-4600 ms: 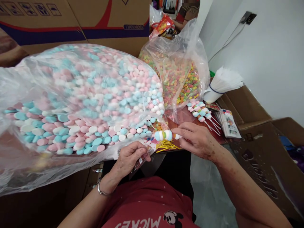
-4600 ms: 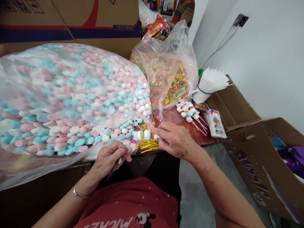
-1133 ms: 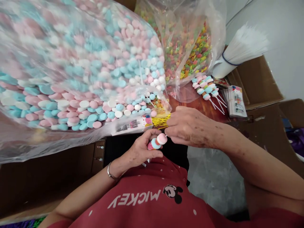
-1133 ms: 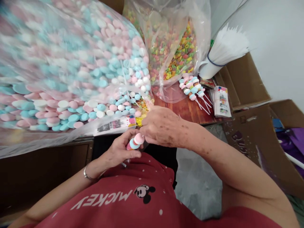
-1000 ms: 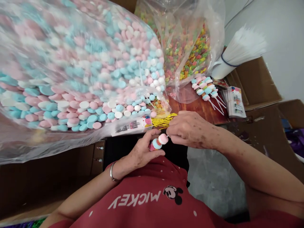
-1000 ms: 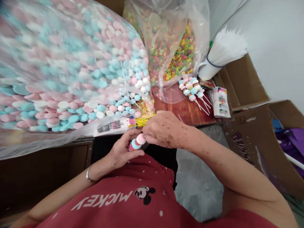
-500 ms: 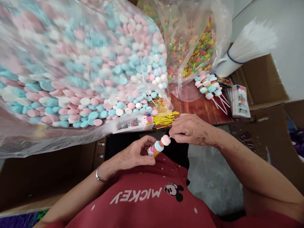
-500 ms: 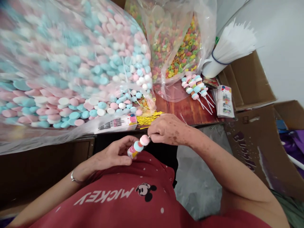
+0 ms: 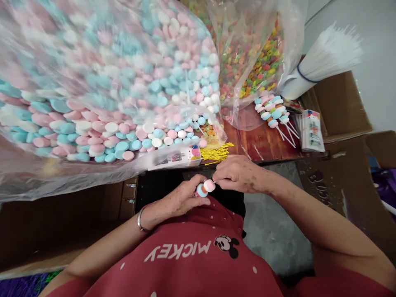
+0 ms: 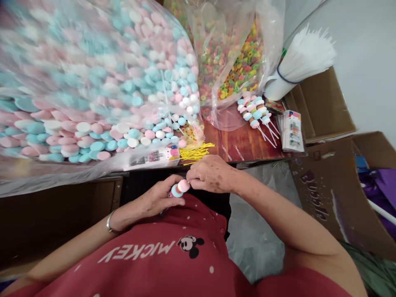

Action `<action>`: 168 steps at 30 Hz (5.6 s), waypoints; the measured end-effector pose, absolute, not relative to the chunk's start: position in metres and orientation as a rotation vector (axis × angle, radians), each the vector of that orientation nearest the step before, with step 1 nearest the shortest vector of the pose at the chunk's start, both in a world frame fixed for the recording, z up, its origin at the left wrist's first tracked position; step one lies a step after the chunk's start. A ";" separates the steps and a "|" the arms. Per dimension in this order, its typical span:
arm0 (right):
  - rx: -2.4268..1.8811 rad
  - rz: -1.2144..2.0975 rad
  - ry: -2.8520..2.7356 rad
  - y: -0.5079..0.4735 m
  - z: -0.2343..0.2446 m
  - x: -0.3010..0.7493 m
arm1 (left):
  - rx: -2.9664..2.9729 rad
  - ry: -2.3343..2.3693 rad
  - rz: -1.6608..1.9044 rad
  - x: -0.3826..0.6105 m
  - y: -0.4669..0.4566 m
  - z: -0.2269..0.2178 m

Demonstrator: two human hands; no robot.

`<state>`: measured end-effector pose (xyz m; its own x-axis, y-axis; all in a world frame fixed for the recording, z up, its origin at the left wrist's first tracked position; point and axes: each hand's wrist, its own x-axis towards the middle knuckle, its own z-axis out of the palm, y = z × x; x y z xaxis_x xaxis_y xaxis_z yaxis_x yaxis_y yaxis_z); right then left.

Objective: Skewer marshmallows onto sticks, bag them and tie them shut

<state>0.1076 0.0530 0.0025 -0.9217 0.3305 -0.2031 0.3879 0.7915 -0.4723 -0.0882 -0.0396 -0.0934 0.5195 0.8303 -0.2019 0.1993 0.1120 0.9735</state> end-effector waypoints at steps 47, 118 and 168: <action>0.981 0.116 3.061 0.029 0.022 0.114 | 2.536 1.200 0.744 -0.103 0.020 -0.053; 1.724 -3.154 1.411 0.032 -0.023 0.065 | 0.581 0.604 1.613 -0.063 0.034 -0.040; 1.170 -0.384 3.512 0.022 -0.017 0.090 | 0.443 0.655 0.947 -0.073 -0.021 -0.042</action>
